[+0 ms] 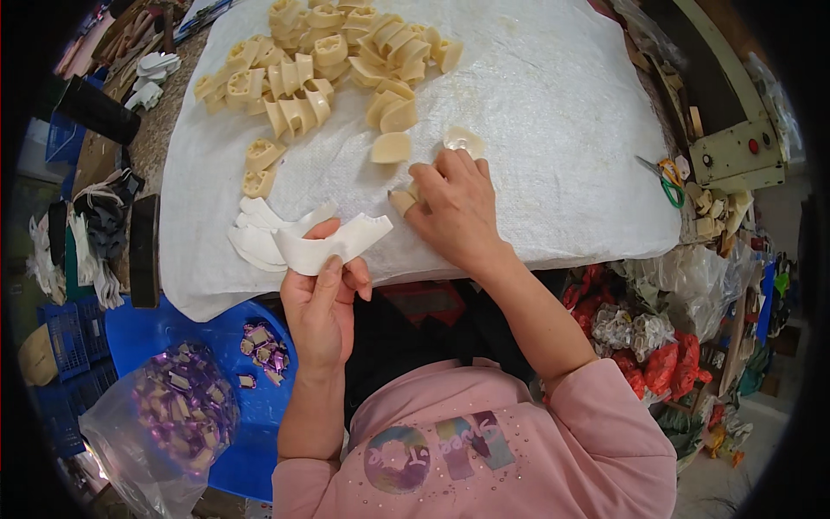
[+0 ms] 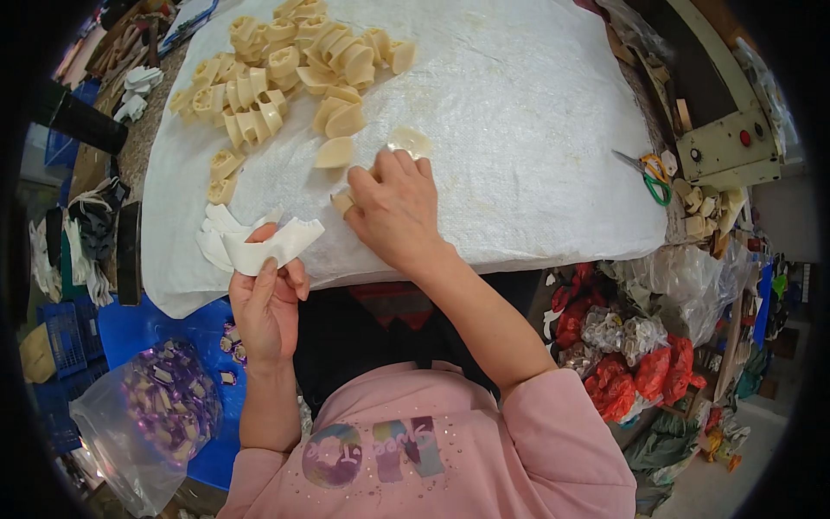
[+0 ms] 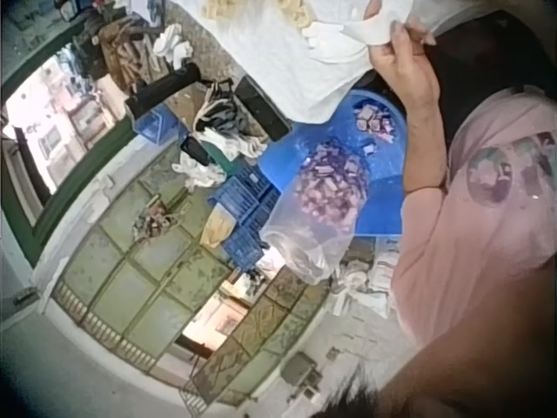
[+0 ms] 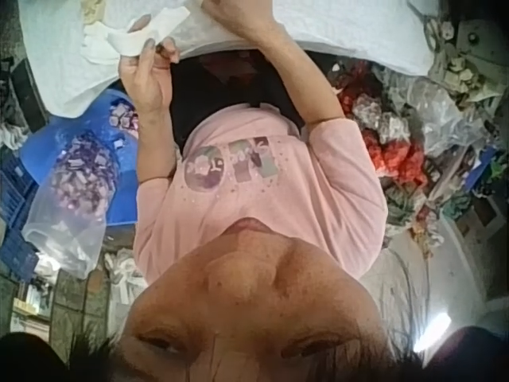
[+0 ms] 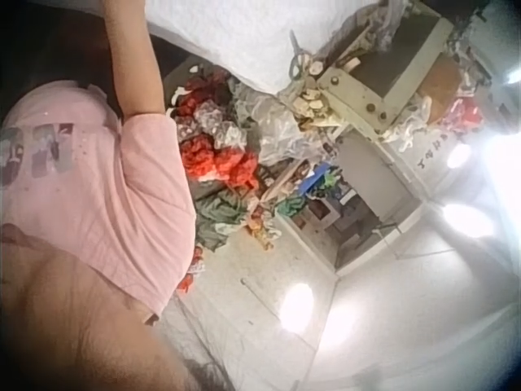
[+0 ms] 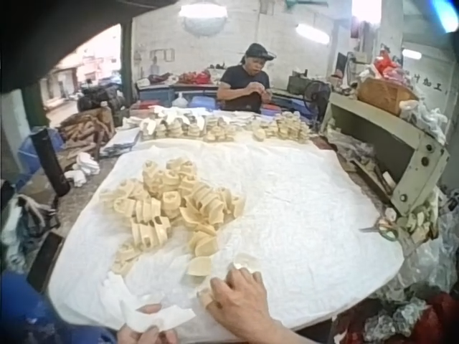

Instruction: Assembling plastic shoe heel components with white foam or leather strips at a factory workbench.

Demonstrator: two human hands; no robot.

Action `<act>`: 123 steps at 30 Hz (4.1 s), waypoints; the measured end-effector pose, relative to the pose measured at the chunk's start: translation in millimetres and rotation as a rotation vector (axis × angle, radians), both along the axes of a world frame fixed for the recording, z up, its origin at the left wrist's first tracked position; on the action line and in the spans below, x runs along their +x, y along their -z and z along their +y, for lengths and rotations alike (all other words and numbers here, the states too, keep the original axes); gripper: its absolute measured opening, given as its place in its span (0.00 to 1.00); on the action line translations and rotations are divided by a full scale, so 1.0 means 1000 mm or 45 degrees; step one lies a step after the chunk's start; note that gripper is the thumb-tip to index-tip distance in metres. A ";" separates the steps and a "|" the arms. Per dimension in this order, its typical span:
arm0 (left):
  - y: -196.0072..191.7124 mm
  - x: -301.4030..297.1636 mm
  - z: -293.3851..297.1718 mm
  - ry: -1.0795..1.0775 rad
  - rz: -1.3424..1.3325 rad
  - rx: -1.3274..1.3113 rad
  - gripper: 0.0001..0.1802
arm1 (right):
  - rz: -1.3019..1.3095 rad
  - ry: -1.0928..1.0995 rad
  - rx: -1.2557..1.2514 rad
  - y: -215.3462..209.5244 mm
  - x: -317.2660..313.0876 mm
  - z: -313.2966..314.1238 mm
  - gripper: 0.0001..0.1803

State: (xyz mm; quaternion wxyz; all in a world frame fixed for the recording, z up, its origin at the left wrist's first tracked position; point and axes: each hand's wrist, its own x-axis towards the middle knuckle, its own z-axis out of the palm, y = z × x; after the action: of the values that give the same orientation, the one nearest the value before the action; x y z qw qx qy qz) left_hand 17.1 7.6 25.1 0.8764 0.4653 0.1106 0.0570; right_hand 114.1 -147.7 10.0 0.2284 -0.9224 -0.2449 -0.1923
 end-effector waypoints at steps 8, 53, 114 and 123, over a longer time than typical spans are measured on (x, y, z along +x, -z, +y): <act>0.005 -0.005 0.006 0.027 0.008 -0.045 0.24 | 0.086 -0.045 0.033 -0.009 -0.024 -0.012 0.22; -0.007 -0.018 -0.029 0.040 -0.217 0.433 0.21 | -0.314 -0.419 0.573 -0.018 -0.051 -0.007 0.20; 0.014 -0.004 0.005 -0.360 -0.690 1.271 0.17 | 0.216 -0.503 0.549 -0.039 -0.055 -0.019 0.14; 0.004 -0.013 -0.015 -0.185 -0.848 1.001 0.17 | 1.310 -0.192 1.767 -0.017 -0.090 -0.012 0.14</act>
State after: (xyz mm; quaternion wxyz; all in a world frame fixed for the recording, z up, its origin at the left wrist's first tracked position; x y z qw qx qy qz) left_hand 4.5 -7.1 21.3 0.6168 0.7072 -0.1720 0.2997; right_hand 24.1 -160.1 27.4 0.8341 -0.5283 0.0012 0.1586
